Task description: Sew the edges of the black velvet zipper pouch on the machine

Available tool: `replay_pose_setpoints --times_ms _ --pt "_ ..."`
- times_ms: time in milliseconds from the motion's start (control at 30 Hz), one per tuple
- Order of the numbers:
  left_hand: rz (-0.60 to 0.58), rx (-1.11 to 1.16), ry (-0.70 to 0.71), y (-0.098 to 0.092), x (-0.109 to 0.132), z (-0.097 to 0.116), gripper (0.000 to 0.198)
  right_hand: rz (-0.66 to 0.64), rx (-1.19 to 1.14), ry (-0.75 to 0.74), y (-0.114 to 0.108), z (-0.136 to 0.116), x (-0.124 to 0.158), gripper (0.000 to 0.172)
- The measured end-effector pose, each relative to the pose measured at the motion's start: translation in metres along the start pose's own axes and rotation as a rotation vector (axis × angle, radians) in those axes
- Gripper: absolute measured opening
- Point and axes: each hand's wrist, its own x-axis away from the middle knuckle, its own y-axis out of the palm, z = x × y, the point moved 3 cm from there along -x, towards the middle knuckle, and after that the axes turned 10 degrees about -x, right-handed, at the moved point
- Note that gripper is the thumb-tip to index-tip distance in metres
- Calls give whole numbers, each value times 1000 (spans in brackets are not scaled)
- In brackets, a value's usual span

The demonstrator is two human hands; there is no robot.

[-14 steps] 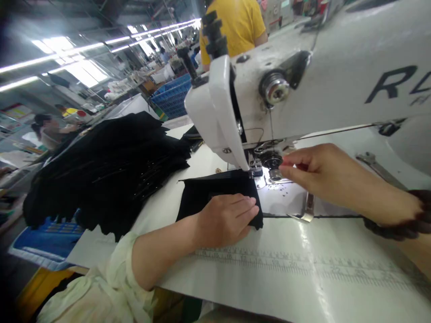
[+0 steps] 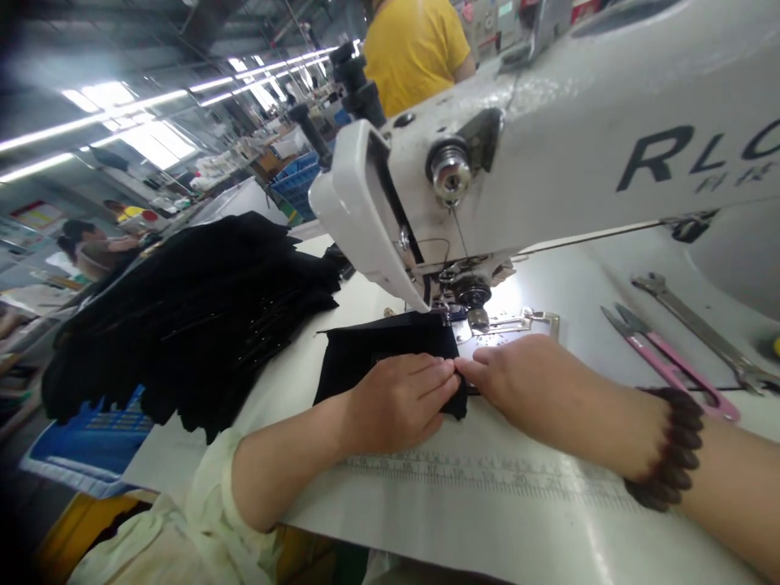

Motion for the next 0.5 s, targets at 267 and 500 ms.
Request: replay_pose_setpoints --times_ms 267,500 --pt "-45 -24 -1 4 -2 -4 32 -16 -11 12 1 -2 4 22" --pt "-35 -27 -13 7 -1 -9 31 -3 -11 2 3 0 2 25"
